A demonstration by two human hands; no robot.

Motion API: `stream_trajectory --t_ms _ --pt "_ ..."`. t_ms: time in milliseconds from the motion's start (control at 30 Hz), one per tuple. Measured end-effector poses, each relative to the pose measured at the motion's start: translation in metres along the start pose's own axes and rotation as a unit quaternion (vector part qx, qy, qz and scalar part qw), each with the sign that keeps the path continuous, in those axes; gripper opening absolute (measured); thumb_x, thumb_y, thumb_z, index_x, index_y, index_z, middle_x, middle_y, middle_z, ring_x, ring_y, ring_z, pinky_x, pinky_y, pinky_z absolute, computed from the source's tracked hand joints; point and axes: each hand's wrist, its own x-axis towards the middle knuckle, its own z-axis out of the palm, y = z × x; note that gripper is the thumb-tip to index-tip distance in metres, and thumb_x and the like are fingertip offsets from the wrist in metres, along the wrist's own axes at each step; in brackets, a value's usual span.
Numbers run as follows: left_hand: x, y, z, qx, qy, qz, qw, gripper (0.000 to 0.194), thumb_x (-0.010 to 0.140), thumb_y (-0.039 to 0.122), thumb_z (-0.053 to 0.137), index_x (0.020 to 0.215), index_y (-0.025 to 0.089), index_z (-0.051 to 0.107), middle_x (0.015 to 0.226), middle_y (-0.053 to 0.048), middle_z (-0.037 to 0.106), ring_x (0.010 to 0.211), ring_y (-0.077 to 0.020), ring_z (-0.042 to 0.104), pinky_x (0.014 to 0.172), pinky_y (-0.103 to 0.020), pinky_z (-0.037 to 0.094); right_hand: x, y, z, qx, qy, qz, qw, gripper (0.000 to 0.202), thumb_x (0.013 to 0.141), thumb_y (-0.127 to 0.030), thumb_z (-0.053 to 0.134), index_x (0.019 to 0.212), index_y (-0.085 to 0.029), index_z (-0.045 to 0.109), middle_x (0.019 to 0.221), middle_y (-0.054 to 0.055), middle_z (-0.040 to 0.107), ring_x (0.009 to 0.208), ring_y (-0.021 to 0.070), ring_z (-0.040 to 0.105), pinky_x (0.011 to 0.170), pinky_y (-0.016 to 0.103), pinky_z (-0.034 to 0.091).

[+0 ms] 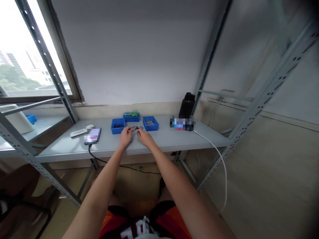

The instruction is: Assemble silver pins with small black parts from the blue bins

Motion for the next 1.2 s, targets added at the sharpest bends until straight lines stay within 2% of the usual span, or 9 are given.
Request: stream_trajectory --t_ms 67,200,500,633,800,900,1000,1200 --pt "0.0006 -0.0019 0.0008 0.014 0.013 0.003 1.000 0.015 0.090 0.022 0.051 0.091 0.015 0.065 0.090 -0.009 0.069 0.085 -0.0189 0.063 0.082 -0.030 0.048 0.0000 -0.0004 -0.0014 0.009 0.014 0.010 1.000 0.023 0.099 -0.027 0.038 0.106 -0.022 0.058 0.093 0.009 0.069 0.082 0.0222 0.064 0.072 0.029 0.043" --pt "0.0015 -0.0046 0.0028 0.029 -0.009 0.008 0.999 0.013 0.088 0.018 0.053 0.089 0.016 0.065 0.091 -0.008 0.067 0.086 -0.0189 0.062 0.084 -0.031 0.048 0.0005 0.0007 -0.0038 0.035 0.055 0.024 0.998 0.024 0.100 -0.028 0.035 0.108 -0.023 0.056 0.097 0.008 0.069 0.087 0.0218 0.064 0.073 0.028 0.043" --pt "0.0007 -0.0038 0.0046 0.061 -0.097 0.066 0.991 0.013 0.086 0.014 0.056 0.085 0.015 0.069 0.091 -0.009 0.070 0.089 -0.0212 0.063 0.087 -0.033 0.048 -0.0021 -0.0018 -0.0077 0.083 0.105 0.003 0.991 0.026 0.099 -0.029 0.034 0.108 -0.022 0.057 0.107 0.009 0.067 0.098 0.0211 0.061 0.084 0.028 0.043" --pt "0.0004 -0.0037 0.0052 0.059 -0.102 0.078 0.990 0.015 0.087 0.015 0.055 0.087 0.016 0.069 0.092 -0.009 0.071 0.090 -0.0207 0.063 0.087 -0.032 0.049 -0.0015 -0.0003 -0.0067 0.096 0.111 0.006 0.989 0.026 0.099 -0.030 0.034 0.106 -0.021 0.057 0.105 0.008 0.067 0.097 0.0202 0.061 0.085 0.029 0.043" --pt "0.0007 -0.0025 0.0060 0.045 -0.087 0.050 0.994 0.013 0.086 0.014 0.056 0.086 0.016 0.069 0.092 -0.009 0.071 0.089 -0.0205 0.064 0.086 -0.031 0.049 0.0007 0.0038 -0.0047 0.106 0.120 0.012 0.987 0.024 0.098 -0.029 0.035 0.105 -0.022 0.057 0.107 0.007 0.067 0.098 0.0200 0.061 0.086 0.029 0.043" --pt "0.0005 -0.0005 0.0040 0.035 -0.053 0.027 0.998 0.014 0.086 0.015 0.056 0.086 0.014 0.069 0.092 -0.010 0.071 0.087 -0.0201 0.064 0.084 -0.030 0.049 0.0012 0.0048 -0.0045 0.093 0.104 0.033 0.990 0.024 0.099 -0.029 0.034 0.106 -0.022 0.057 0.104 0.007 0.068 0.094 0.0204 0.062 0.081 0.028 0.043" --pt "0.0001 0.0011 0.0008 0.022 -0.019 0.017 0.999 0.015 0.088 0.016 0.053 0.089 0.015 0.069 0.091 -0.009 0.071 0.087 -0.0192 0.064 0.084 -0.030 0.048 0.0013 0.0037 -0.0047 0.059 0.054 0.049 0.996 0.025 0.099 -0.028 0.034 0.109 -0.023 0.056 0.097 0.006 0.070 0.088 0.0213 0.063 0.075 0.028 0.043" --pt "-0.0007 0.0029 -0.0014 0.013 0.008 0.017 1.000 0.016 0.088 0.018 0.053 0.090 0.015 0.068 0.091 -0.009 0.071 0.088 -0.0189 0.063 0.085 -0.031 0.048 0.0001 -0.0021 -0.0053 -0.013 -0.033 0.024 0.999 0.024 0.098 -0.026 0.039 0.112 -0.023 0.058 0.099 0.009 0.070 0.087 0.0226 0.065 0.073 0.028 0.042"
